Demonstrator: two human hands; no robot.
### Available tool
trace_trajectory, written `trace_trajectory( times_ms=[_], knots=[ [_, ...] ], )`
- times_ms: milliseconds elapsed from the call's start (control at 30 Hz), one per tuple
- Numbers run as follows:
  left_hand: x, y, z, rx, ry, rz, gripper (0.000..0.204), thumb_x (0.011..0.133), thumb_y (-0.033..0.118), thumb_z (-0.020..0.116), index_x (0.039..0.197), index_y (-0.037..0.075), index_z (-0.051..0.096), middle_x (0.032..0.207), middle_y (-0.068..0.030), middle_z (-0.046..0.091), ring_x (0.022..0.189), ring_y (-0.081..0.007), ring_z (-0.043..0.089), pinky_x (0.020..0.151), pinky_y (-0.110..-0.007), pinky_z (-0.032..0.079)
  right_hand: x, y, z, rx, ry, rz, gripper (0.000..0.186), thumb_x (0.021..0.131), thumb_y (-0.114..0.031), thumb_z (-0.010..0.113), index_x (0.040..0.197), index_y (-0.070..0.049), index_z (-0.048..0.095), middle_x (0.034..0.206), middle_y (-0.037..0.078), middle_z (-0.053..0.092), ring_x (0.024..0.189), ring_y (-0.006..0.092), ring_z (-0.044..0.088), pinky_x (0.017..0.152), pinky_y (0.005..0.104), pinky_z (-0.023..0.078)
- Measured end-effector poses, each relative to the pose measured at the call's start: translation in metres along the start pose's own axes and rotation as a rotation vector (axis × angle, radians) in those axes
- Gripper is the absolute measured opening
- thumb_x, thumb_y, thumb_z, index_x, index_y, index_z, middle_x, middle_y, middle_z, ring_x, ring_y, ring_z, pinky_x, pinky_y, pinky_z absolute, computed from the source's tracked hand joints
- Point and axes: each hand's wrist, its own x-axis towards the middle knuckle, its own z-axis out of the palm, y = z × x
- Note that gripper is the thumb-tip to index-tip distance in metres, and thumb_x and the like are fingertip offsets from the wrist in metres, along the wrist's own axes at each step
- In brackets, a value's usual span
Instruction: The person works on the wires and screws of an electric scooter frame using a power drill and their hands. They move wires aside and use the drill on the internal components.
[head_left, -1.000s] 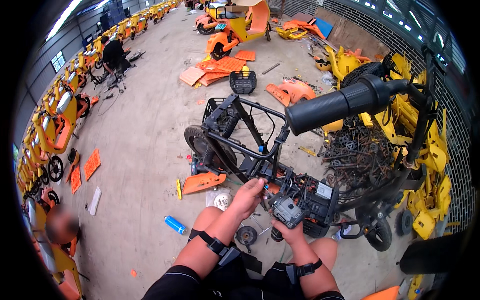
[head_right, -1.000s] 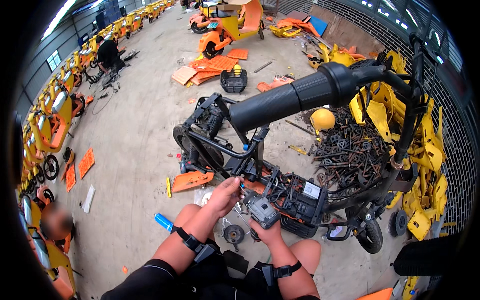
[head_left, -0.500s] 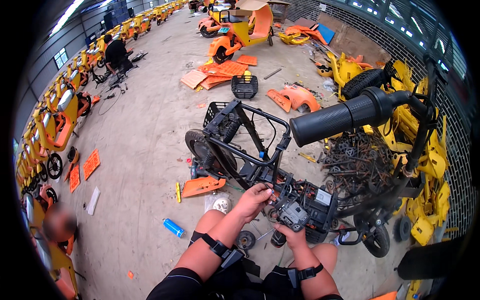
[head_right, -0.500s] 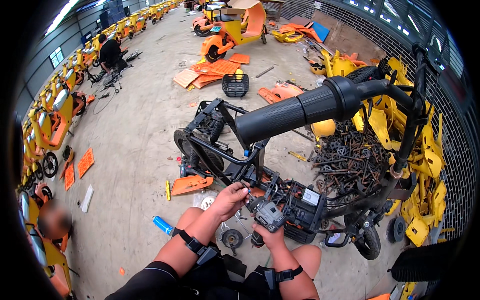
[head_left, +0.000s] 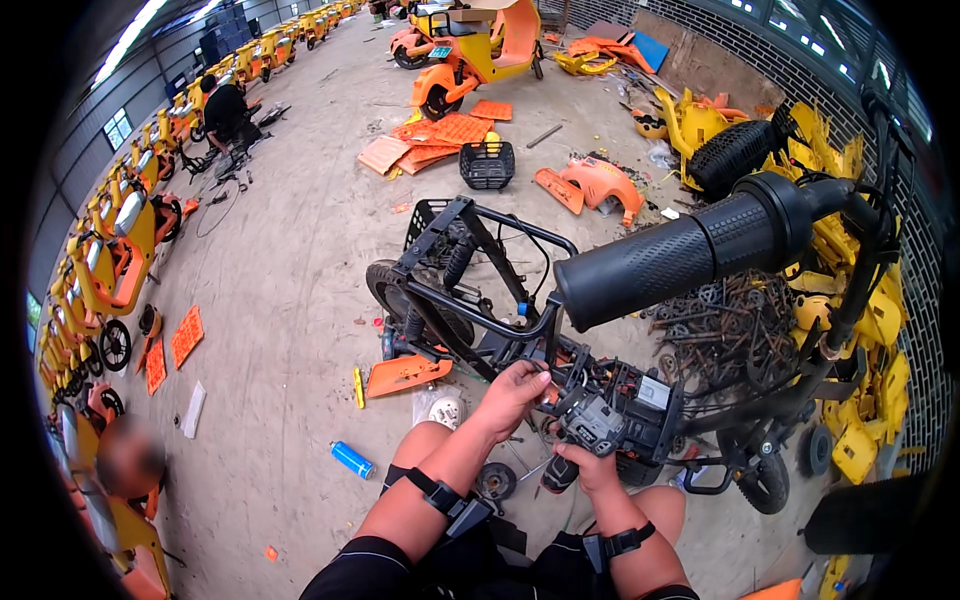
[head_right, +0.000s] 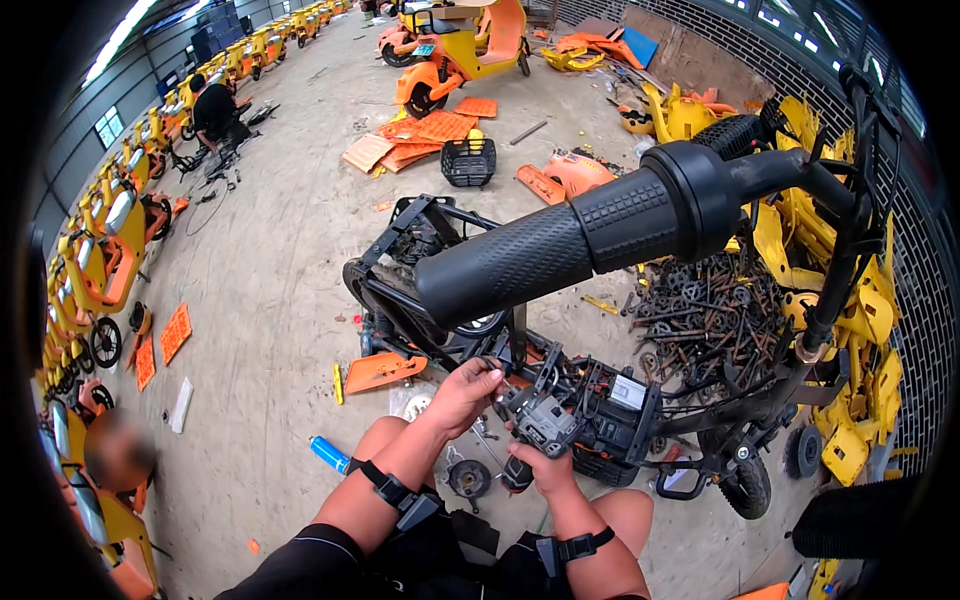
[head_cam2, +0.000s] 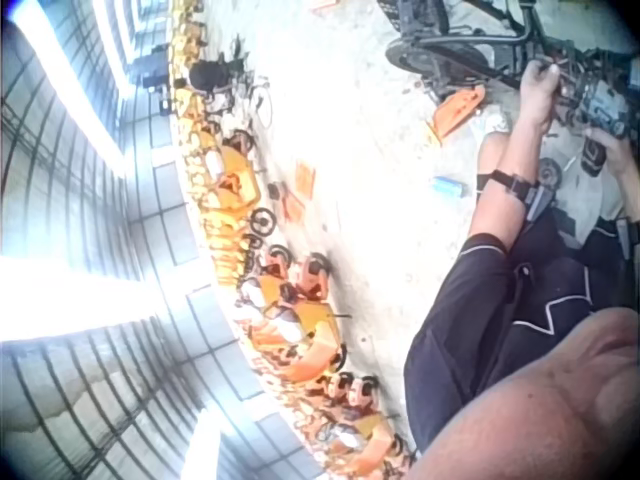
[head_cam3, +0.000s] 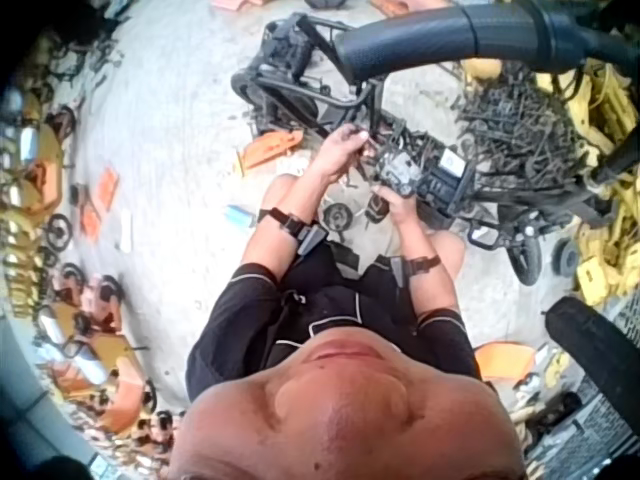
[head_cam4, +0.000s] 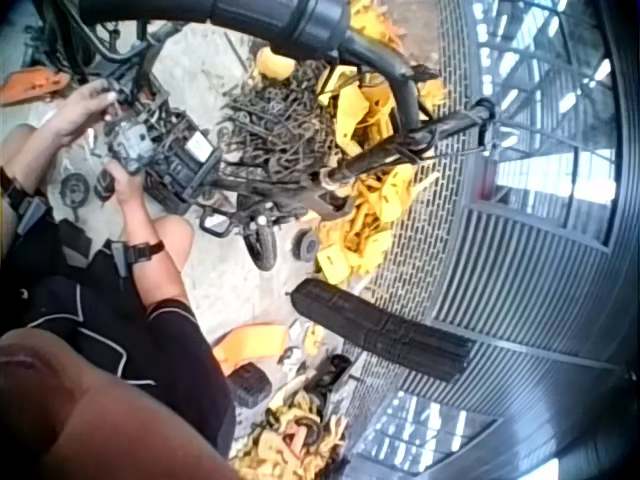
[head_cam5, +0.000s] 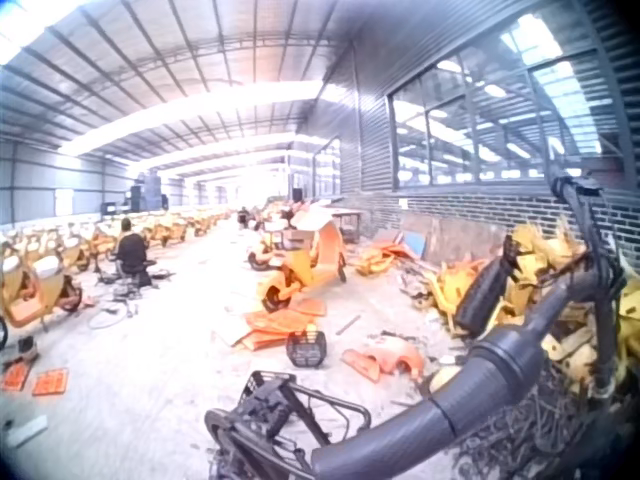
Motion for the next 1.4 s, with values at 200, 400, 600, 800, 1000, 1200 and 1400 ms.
trace_trajectory(
  times_ms=[200,400,600,800,1000,1200,1400],
  knots=[
    [0.01,0.0,0.001,0.06,0.065,0.012,0.028,0.095,0.018,0.068,0.116,0.004,0.055,0.094,-0.0025,0.062,0.086,-0.0124,0.06,0.08,-0.028,0.045,0.007,-0.002,-0.006,-0.001,0.009,0.065,0.051,0.074,0.007,0.07,0.124,-0.001,0.059,0.107,0.009,0.07,0.097,0.018,0.066,0.08,0.0306,0.054],
    [0.012,0.0,-0.001,0.116,0.095,0.001,0.026,0.093,0.014,0.07,0.113,0.003,0.058,0.091,-0.0044,0.065,0.082,-0.0125,0.062,0.074,-0.026,0.047,0.003,-0.007,-0.004,-0.035,0.006,-0.001,0.053,0.075,0.008,0.069,0.126,-0.001,0.056,0.109,0.009,0.07,0.099,0.0185,0.066,0.083,0.0318,0.054],
    [0.006,-0.002,0.006,0.186,0.115,0.0,0.028,0.091,0.015,0.074,0.111,0.003,0.059,0.09,-0.0028,0.066,0.08,-0.0094,0.059,0.071,-0.022,0.044,-0.005,-0.003,-0.01,-0.095,0.005,-0.014,0.053,0.075,0.006,0.071,0.126,-0.002,0.057,0.112,0.009,0.069,0.102,0.018,0.066,0.085,0.0312,0.052],
    [-0.004,-0.01,0.002,0.188,0.132,-0.003,0.028,0.091,0.017,0.073,0.112,0.004,0.06,0.094,-0.0021,0.066,0.083,-0.0097,0.059,0.073,-0.023,0.044,-0.017,0.002,-0.006,-0.087,0.0,-0.014,0.053,0.074,0.006,0.07,0.126,-0.002,0.057,0.111,0.009,0.069,0.102,0.0183,0.066,0.087,0.0318,0.052],
    [-0.016,-0.015,-0.002,0.196,0.088,0.002,0.027,0.094,0.022,0.071,0.113,0.006,0.06,0.1,-0.0027,0.067,0.092,-0.0126,0.061,0.079,-0.029,0.045,-0.032,-0.004,0.003,-0.046,-0.027,-0.03,0.054,0.075,0.007,0.069,0.127,-0.001,0.056,0.113,0.01,0.068,0.104,0.0207,0.066,0.09,0.0352,0.053],
    [-0.019,-0.019,0.001,0.148,-0.011,0.038,0.024,0.094,0.02,0.069,0.111,0.006,0.059,0.099,-0.003,0.066,0.089,-0.014,0.061,0.08,-0.03,0.045,-0.039,-0.001,0.0,-0.112,-0.023,-0.098,0.055,0.076,0.007,0.071,0.129,-0.001,0.056,0.115,0.008,0.068,0.107,0.0196,0.066,0.091,0.0346,0.052],
    [-0.024,-0.022,0.01,0.077,-0.028,0.051,0.023,0.095,0.023,0.069,0.107,0.006,0.058,0.1,-0.0041,0.063,0.088,-0.015,0.056,0.083,-0.031,0.044,-0.043,-0.008,0.0,-0.126,-0.037,-0.097,0.053,0.077,0.004,0.07,0.128,-0.002,0.057,0.111,0.009,0.069,0.103,0.0177,0.065,0.087,0.0322,0.053]
  ],
)
